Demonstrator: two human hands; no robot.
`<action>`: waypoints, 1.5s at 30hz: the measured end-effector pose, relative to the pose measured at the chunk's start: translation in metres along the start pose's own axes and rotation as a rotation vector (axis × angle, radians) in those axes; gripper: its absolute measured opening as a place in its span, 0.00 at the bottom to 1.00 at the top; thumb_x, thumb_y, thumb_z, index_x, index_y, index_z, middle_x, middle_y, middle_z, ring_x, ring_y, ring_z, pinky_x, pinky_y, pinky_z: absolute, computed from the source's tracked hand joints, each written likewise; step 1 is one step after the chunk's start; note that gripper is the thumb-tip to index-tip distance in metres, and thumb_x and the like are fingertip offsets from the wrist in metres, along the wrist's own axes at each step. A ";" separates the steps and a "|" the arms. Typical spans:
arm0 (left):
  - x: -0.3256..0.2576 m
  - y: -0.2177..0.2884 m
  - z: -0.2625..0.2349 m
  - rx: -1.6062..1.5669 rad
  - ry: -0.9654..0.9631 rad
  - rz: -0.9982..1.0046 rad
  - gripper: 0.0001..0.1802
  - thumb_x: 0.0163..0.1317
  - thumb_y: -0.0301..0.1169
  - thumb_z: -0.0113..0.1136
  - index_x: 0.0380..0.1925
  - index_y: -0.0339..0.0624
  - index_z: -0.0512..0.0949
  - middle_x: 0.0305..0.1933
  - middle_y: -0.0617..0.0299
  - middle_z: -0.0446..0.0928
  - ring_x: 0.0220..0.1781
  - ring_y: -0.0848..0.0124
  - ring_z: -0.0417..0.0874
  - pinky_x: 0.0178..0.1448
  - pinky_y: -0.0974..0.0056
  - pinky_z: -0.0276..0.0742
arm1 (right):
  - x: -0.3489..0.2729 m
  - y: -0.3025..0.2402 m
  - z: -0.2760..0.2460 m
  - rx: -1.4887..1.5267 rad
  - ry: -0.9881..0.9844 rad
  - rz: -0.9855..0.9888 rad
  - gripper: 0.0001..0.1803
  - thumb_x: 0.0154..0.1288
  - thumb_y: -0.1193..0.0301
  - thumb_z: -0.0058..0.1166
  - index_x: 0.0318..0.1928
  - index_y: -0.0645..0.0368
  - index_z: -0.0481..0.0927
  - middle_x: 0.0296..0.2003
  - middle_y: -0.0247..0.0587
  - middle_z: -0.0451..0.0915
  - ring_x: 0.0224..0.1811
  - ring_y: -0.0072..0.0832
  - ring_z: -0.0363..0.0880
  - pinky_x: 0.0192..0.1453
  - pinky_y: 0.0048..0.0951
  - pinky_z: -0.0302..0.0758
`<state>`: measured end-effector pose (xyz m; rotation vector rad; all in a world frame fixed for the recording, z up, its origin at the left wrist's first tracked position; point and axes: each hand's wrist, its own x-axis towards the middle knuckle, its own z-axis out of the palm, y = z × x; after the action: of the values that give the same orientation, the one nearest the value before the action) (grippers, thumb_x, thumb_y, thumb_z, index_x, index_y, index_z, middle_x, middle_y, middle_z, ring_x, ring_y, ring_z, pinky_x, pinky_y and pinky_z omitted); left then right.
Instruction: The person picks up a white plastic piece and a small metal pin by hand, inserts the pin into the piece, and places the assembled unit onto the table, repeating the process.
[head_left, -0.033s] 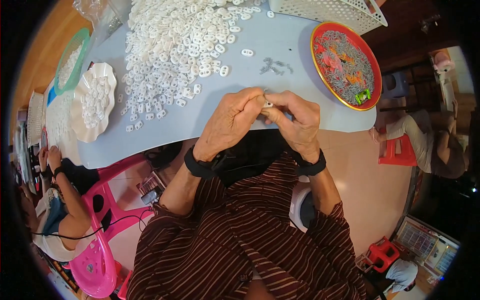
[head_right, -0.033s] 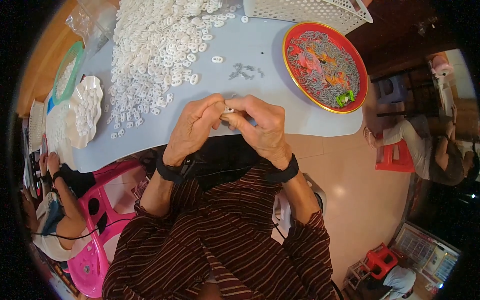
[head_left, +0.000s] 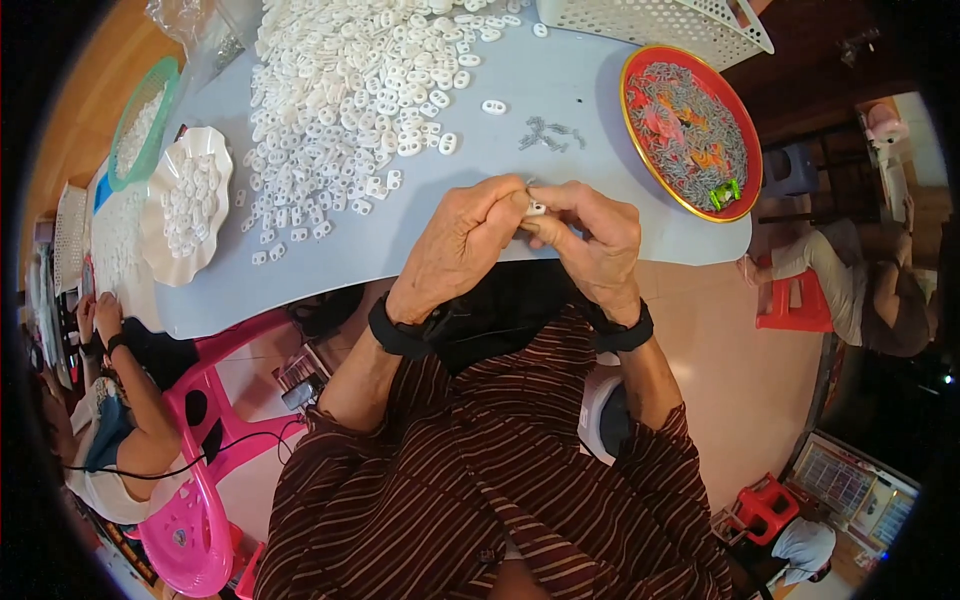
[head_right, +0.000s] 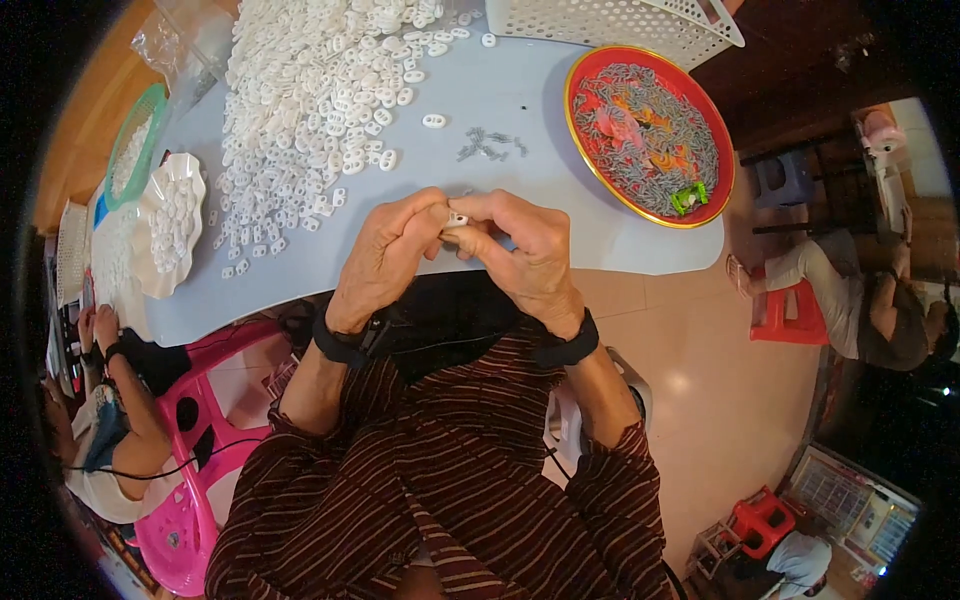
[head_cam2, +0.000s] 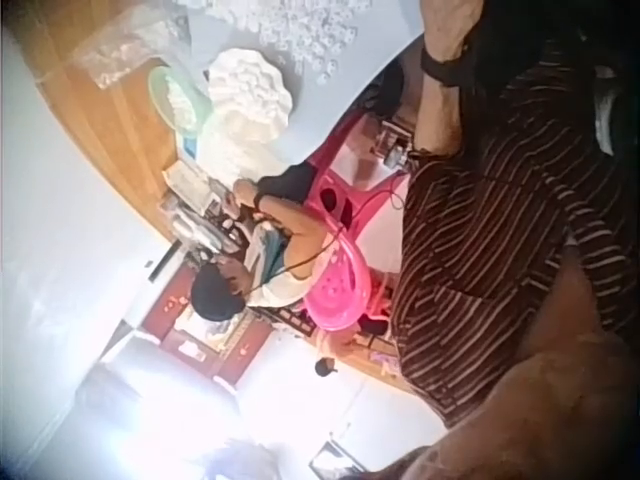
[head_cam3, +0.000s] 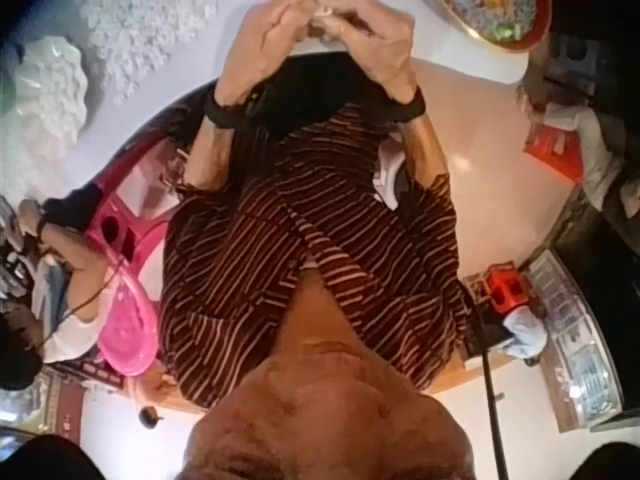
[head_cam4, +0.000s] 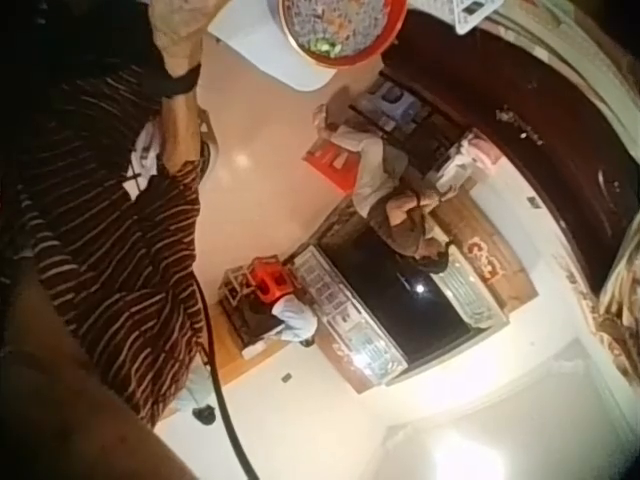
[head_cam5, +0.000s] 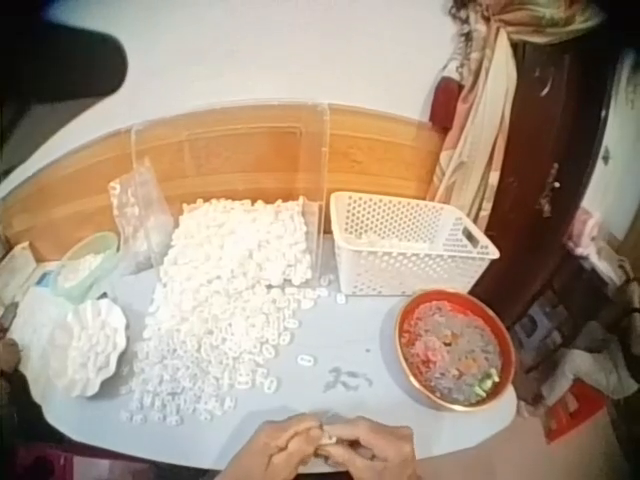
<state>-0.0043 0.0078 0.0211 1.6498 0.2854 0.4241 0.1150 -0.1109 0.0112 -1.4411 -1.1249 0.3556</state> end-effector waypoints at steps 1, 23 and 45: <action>0.000 0.000 -0.001 -0.006 0.009 -0.033 0.13 0.70 0.32 0.44 0.27 0.37 0.69 0.19 0.67 0.63 0.23 0.79 0.61 0.27 0.70 0.58 | 0.002 0.001 0.000 0.098 -0.012 0.077 0.09 0.57 0.80 0.63 0.40 0.65 0.81 0.25 0.37 0.81 0.25 0.20 0.80 0.27 0.20 0.76; -0.006 -0.012 0.001 -0.098 0.078 -0.032 0.06 0.64 0.26 0.55 0.30 0.36 0.77 0.20 0.70 0.70 0.23 0.82 0.67 0.27 0.73 0.62 | 0.038 -0.023 -0.025 0.091 0.164 0.095 0.05 0.63 0.80 0.53 0.39 0.66 0.80 0.25 0.32 0.79 0.25 0.16 0.76 0.28 0.18 0.72; -0.007 -0.010 0.001 -0.019 0.207 0.125 0.03 0.62 0.22 0.50 0.33 0.33 0.72 0.24 0.56 0.71 0.25 0.67 0.70 0.31 0.65 0.68 | 0.121 0.012 0.001 -0.828 -0.443 -0.167 0.07 0.60 0.74 0.57 0.39 0.62 0.82 0.28 0.45 0.80 0.28 0.33 0.79 0.34 0.30 0.75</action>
<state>-0.0093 0.0052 0.0108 1.6120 0.3319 0.6920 0.1773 -0.0135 0.0476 -2.0145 -1.8773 0.0765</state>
